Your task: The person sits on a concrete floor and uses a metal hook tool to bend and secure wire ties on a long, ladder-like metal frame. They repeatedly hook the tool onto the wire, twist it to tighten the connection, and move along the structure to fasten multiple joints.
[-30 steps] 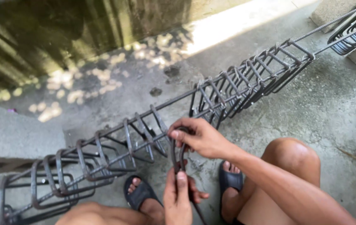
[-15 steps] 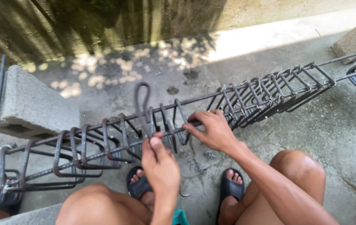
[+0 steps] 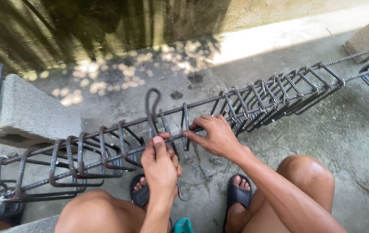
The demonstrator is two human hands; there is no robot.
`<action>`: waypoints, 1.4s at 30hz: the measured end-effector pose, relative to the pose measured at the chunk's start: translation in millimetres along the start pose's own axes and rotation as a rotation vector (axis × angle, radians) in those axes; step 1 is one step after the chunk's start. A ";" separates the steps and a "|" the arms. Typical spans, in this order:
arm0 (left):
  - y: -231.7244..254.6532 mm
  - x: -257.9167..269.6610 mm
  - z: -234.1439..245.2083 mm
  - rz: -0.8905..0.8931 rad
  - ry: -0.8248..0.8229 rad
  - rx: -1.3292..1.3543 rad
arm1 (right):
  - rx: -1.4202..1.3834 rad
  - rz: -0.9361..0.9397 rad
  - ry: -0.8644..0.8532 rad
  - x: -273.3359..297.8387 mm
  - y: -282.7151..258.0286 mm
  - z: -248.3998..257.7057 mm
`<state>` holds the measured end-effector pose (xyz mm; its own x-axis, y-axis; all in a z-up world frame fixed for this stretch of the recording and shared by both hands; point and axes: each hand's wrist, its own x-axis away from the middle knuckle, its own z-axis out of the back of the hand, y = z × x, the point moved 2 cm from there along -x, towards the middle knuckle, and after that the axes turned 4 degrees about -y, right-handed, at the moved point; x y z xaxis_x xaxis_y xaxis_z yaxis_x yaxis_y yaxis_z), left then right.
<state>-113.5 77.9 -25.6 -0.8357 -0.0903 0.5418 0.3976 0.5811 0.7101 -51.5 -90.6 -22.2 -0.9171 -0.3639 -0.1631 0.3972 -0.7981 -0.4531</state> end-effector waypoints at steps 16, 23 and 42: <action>-152.0 50.5 45.4 -0.128 0.069 0.069 | 0.116 -0.182 0.252 -14.3 92.0 47.6; -161.8 30.6 74.0 -0.018 -0.076 -0.005 | 0.155 -0.380 0.096 -8.5 108.8 40.1; -21.5 0.6 2.6 0.123 -0.104 0.041 | 0.237 -0.312 0.163 -1.5 115.3 28.4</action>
<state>-123.5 67.5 -41.7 -0.8173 0.0670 0.5723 0.4854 0.6152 0.6212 -3.3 -195.7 -49.3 -0.9804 -0.0220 -0.1958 0.0796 -0.9533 -0.2913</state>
